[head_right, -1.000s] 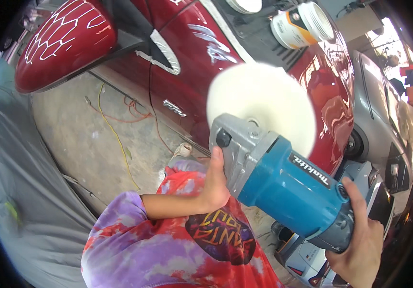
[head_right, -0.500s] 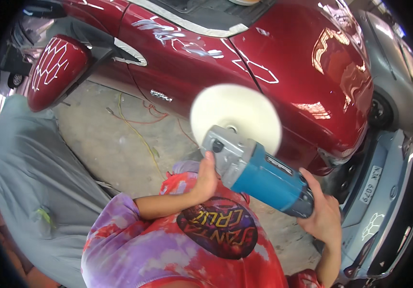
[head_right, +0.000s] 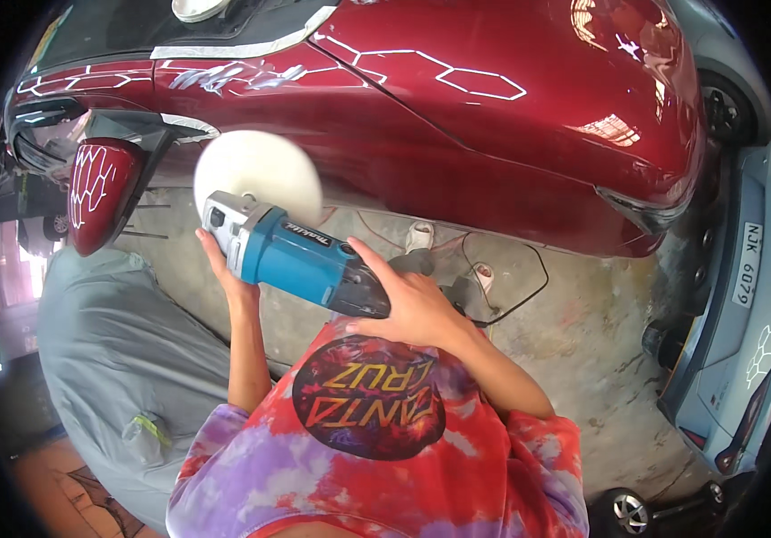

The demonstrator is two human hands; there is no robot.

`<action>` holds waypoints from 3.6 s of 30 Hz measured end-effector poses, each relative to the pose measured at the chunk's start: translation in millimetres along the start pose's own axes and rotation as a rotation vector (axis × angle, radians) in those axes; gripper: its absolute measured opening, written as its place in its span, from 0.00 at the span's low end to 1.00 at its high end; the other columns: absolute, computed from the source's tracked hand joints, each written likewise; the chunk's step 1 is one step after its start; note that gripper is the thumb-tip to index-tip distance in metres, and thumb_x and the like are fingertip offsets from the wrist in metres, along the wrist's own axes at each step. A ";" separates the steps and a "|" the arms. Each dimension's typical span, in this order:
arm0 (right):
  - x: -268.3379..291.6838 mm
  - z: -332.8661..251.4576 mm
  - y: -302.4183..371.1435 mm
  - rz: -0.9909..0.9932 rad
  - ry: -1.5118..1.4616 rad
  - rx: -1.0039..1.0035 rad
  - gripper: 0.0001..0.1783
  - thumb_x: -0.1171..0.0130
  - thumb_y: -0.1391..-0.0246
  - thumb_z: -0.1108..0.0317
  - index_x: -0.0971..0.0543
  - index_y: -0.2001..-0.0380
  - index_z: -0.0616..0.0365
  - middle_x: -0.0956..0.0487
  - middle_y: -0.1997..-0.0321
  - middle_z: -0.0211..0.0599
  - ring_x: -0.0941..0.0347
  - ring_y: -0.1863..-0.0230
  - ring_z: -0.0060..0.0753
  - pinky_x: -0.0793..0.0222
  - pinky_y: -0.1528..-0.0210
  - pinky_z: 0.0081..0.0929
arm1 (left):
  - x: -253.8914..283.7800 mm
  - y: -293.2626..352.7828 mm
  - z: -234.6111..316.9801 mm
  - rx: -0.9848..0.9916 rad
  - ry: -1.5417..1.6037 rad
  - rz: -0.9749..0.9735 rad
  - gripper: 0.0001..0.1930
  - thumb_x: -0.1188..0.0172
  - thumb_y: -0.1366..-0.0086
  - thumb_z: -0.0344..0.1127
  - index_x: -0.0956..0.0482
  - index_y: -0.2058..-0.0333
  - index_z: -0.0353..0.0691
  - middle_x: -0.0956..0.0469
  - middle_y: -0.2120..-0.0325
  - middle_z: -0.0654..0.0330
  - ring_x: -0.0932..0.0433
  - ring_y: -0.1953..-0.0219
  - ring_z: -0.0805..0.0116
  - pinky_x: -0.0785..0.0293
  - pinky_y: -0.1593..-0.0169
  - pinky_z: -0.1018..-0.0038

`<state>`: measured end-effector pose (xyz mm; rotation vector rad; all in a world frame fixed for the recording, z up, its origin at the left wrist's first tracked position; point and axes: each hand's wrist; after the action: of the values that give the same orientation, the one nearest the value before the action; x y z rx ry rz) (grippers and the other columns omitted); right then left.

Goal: The person polishes the hood of a red car using a power buffer, moving the buffer across the surface in overlapping passes and then wiping the polished area by hand.

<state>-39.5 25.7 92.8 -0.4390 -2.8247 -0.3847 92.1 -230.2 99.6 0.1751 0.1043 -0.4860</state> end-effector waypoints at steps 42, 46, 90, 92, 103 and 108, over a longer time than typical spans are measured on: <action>39.6 -67.3 50.6 0.192 -0.363 0.106 0.59 0.30 0.54 0.65 0.61 0.29 0.56 0.25 0.47 0.58 0.25 0.46 0.55 0.32 0.44 0.42 | -122.7 0.2 139.5 -0.270 -0.717 -0.135 0.33 0.58 0.27 0.60 0.19 0.63 0.31 0.26 0.77 0.66 0.32 0.75 0.79 0.37 0.73 0.79; 39.0 -72.4 29.1 0.085 -0.423 0.136 0.58 0.31 0.54 0.66 0.61 0.29 0.55 0.25 0.48 0.59 0.24 0.48 0.56 0.31 0.46 0.43 | -96.7 -8.9 154.0 -0.174 -0.715 -0.085 0.35 0.59 0.27 0.61 0.21 0.55 0.27 0.19 0.66 0.58 0.25 0.65 0.75 0.32 0.61 0.78; 74.1 -73.7 125.9 0.170 -0.302 -0.254 0.63 0.26 0.65 0.70 0.55 0.30 0.61 0.35 0.37 0.55 0.35 0.36 0.46 0.39 0.37 0.37 | -132.5 61.5 87.0 -0.189 -0.500 -0.288 0.26 0.51 0.28 0.52 0.22 0.64 0.28 0.24 0.75 0.64 0.31 0.68 0.77 0.32 0.65 0.73; 72.5 -76.3 126.7 0.189 -0.305 -0.266 0.63 0.26 0.66 0.71 0.55 0.30 0.62 0.35 0.37 0.55 0.35 0.36 0.45 0.39 0.37 0.36 | -132.9 61.4 89.3 -0.146 -0.506 -0.351 0.26 0.52 0.28 0.51 0.23 0.65 0.28 0.24 0.77 0.65 0.31 0.69 0.77 0.32 0.65 0.73; 102.6 -128.6 16.0 0.072 -0.022 -0.181 0.61 0.27 0.67 0.70 0.50 0.30 0.53 0.29 0.40 0.52 0.29 0.41 0.47 0.36 0.38 0.36 | -75.6 -15.7 99.5 -0.162 -0.217 -0.107 0.33 0.60 0.26 0.56 0.34 0.41 0.29 0.23 0.52 0.50 0.20 0.55 0.67 0.24 0.50 0.73; 108.8 -132.6 -30.5 0.086 0.079 0.032 0.56 0.31 0.61 0.71 0.50 0.30 0.49 0.22 0.52 0.51 0.22 0.53 0.55 0.29 0.50 0.38 | -67.2 -47.9 124.1 -0.253 -0.153 -0.056 0.33 0.60 0.26 0.57 0.34 0.41 0.29 0.23 0.51 0.50 0.20 0.54 0.65 0.23 0.49 0.72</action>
<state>-122.1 -13.4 241.2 -0.5247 -2.7206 -0.3308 17.5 -265.1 223.8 -0.1132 0.0205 -0.5354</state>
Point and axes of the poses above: each hand's wrist, its own y-axis away from the middle knuckle, its own x-axis out of the back of the hand, z = x × y
